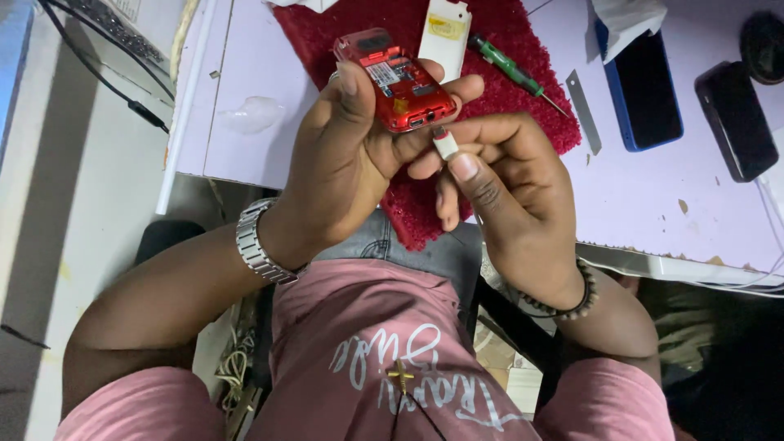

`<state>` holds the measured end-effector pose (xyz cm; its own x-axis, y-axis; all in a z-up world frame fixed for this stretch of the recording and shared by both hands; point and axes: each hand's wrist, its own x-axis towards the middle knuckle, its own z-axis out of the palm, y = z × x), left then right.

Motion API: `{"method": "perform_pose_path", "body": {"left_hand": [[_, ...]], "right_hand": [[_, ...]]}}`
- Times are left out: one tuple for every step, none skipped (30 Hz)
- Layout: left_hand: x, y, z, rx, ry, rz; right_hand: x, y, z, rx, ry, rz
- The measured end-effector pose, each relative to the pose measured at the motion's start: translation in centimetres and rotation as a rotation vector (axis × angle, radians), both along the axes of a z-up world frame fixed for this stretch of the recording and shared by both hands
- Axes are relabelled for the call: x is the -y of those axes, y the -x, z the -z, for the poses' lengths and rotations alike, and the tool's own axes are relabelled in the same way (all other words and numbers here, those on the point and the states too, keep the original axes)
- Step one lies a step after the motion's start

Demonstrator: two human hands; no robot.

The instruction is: Disassembling and reassembling a red mobile phone using a screwdriver

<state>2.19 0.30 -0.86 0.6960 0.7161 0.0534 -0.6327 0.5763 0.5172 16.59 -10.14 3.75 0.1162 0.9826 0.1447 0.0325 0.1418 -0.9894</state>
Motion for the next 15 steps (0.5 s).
{"method": "perform_pose_path", "body": {"left_hand": [[0.1,0.0,-0.5,0.02,-0.027,0.022],[0.1,0.0,-1.0,0.042,-0.058,0.045],[0.1,0.0,-0.8,0.039,-0.063,0.045],[0.0,0.0,-0.6,0.024,-0.079,0.035],[0.0,0.0,-0.3,0.009,-0.096,0.024],[0.0,0.0,-0.3,0.008,-0.095,0.025],[-0.1,0.1,-0.3,-0.021,-0.086,0.025],[-0.1,0.1,-0.3,-0.05,-0.076,0.025],[0.0,0.1,-0.1,-0.051,-0.075,0.025],[0.0,0.0,0.0,-0.018,-0.07,0.032],[0.0,0.0,0.2,0.015,-0.066,0.039],[0.1,0.2,-0.1,0.015,-0.067,0.041],[0.2,0.3,-0.4,0.022,-0.103,0.035],[0.2,0.4,-0.6,0.03,-0.14,0.029],[0.3,0.6,-0.6,0.031,-0.142,0.03]], "right_hand": [[0.0,0.1,-0.1,-0.024,0.003,-0.006],[-0.1,0.2,-0.2,-0.047,0.003,-0.013],[-0.1,0.2,-0.2,-0.05,-0.002,-0.012],[-0.1,0.3,-0.2,-0.043,0.0,-0.02],[-0.2,0.3,-0.2,-0.036,0.002,-0.028],[-0.2,0.3,-0.1,-0.037,0.002,-0.028],[-0.1,0.3,-0.1,-0.032,0.007,-0.025],[-0.1,0.3,0.0,-0.029,0.012,-0.023],[-0.1,0.3,0.1,-0.031,0.013,-0.022],[-0.1,0.3,0.2,-0.05,-0.006,-0.024],[-0.2,0.3,0.2,-0.069,-0.024,-0.025],[-0.1,0.1,0.2,-0.069,-0.026,-0.023],[0.0,0.0,0.2,-0.038,-0.034,-0.021],[0.0,-0.2,0.1,-0.006,-0.042,-0.019],[0.2,-0.1,0.1,-0.005,-0.044,-0.018]]}}
